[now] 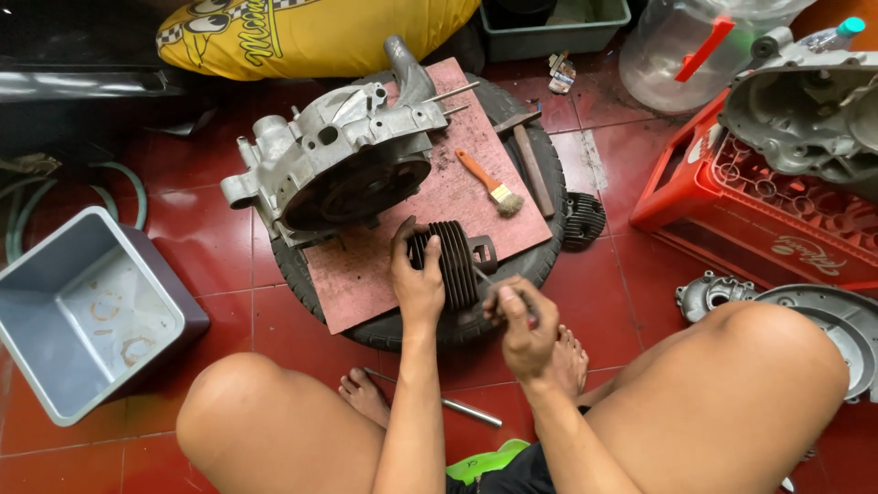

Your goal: Cleaning debris from between the cooling fins of a motorcycle cylinder block using a thin metal tool and a hammer.

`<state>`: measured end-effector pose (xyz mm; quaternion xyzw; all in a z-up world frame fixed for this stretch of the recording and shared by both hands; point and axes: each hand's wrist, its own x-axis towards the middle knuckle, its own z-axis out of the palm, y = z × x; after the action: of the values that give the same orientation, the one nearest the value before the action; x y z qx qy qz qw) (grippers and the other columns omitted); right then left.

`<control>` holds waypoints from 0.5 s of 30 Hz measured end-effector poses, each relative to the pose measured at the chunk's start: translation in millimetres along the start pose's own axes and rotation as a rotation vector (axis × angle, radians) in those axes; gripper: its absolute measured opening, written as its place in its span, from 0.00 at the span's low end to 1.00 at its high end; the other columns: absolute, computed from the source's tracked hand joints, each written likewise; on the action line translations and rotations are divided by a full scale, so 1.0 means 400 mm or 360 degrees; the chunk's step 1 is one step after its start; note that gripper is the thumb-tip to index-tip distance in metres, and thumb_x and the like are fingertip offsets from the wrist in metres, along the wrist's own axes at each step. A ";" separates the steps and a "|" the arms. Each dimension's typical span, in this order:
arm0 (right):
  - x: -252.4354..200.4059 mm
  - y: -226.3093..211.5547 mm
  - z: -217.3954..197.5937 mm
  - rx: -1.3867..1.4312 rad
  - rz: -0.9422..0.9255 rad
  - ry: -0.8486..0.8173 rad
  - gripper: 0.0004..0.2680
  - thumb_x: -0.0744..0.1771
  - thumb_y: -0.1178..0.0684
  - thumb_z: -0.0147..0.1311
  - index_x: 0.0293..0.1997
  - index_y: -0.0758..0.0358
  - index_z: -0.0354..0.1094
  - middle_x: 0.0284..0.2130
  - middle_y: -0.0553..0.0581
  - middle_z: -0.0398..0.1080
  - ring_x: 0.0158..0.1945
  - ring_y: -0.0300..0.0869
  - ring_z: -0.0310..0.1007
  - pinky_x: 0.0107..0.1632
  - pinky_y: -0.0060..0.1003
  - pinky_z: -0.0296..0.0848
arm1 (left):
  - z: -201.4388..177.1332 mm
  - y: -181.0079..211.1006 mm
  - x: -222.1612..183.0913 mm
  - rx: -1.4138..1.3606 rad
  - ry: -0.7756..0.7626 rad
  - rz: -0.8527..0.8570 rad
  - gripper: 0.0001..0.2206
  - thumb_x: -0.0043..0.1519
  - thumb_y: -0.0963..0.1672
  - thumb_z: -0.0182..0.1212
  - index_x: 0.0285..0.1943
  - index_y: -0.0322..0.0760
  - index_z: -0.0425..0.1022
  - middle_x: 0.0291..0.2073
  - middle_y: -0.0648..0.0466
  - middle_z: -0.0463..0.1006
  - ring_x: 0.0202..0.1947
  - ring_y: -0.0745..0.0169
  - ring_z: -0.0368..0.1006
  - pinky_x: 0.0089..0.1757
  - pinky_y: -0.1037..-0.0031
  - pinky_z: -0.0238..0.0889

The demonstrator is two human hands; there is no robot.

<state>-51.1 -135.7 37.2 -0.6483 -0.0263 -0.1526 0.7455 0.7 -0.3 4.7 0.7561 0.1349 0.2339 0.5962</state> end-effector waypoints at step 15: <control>-0.013 0.051 0.053 -0.0409 -0.0420 -0.0120 0.13 0.71 0.56 0.47 0.22 0.60 0.63 0.18 0.55 0.68 0.21 0.44 0.67 0.28 0.35 0.70 | -0.004 0.009 -0.005 0.0045 -0.0011 0.0028 0.09 0.64 0.45 0.62 0.50 0.39 0.74 0.55 0.43 0.74 0.62 0.42 0.68 0.60 0.52 0.56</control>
<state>-47.2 -111.7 19.6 -0.7343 -0.1192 -0.2268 0.6286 -2.4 -0.8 8.2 0.7664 0.1293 0.2346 0.5839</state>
